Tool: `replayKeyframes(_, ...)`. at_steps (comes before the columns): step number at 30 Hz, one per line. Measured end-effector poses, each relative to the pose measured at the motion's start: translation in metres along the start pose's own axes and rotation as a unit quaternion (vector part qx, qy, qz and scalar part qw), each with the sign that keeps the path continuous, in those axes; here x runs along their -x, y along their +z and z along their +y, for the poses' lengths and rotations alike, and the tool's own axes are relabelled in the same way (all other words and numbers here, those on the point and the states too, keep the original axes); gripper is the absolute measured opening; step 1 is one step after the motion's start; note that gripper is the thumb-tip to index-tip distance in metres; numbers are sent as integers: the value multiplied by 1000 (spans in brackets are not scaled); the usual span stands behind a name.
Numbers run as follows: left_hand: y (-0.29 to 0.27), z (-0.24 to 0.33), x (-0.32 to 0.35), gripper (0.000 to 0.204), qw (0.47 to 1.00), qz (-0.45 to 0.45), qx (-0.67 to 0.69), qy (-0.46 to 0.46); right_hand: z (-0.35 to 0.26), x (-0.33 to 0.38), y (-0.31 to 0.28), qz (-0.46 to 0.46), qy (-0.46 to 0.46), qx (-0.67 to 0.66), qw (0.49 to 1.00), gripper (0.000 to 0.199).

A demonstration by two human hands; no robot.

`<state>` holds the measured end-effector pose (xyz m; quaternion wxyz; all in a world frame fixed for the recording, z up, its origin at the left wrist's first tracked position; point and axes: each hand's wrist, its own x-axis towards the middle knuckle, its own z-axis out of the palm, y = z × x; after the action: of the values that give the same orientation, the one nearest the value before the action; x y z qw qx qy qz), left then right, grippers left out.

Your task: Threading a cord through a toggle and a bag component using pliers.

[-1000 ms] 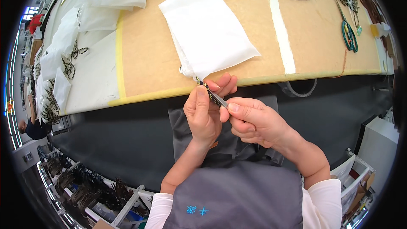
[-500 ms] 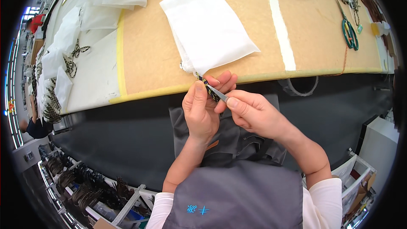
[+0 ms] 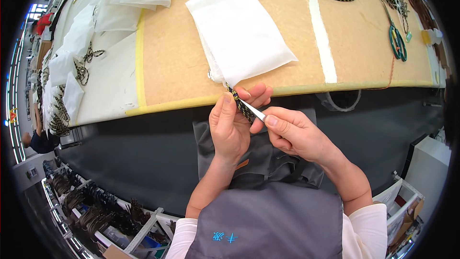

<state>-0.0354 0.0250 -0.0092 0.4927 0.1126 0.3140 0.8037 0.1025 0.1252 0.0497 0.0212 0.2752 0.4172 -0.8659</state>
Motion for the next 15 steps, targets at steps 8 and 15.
replayKeyframes(8, -1, 1, -1, 36, 1000, -2, -7, -5, -2, -4, -1, 3, -15, 3, 1000, 32)
replayKeyframes(15, -4, -4, -3, 36, 999, -14, -33, 33, -10, -10, -13, -70, 121, -251, 958, 29)
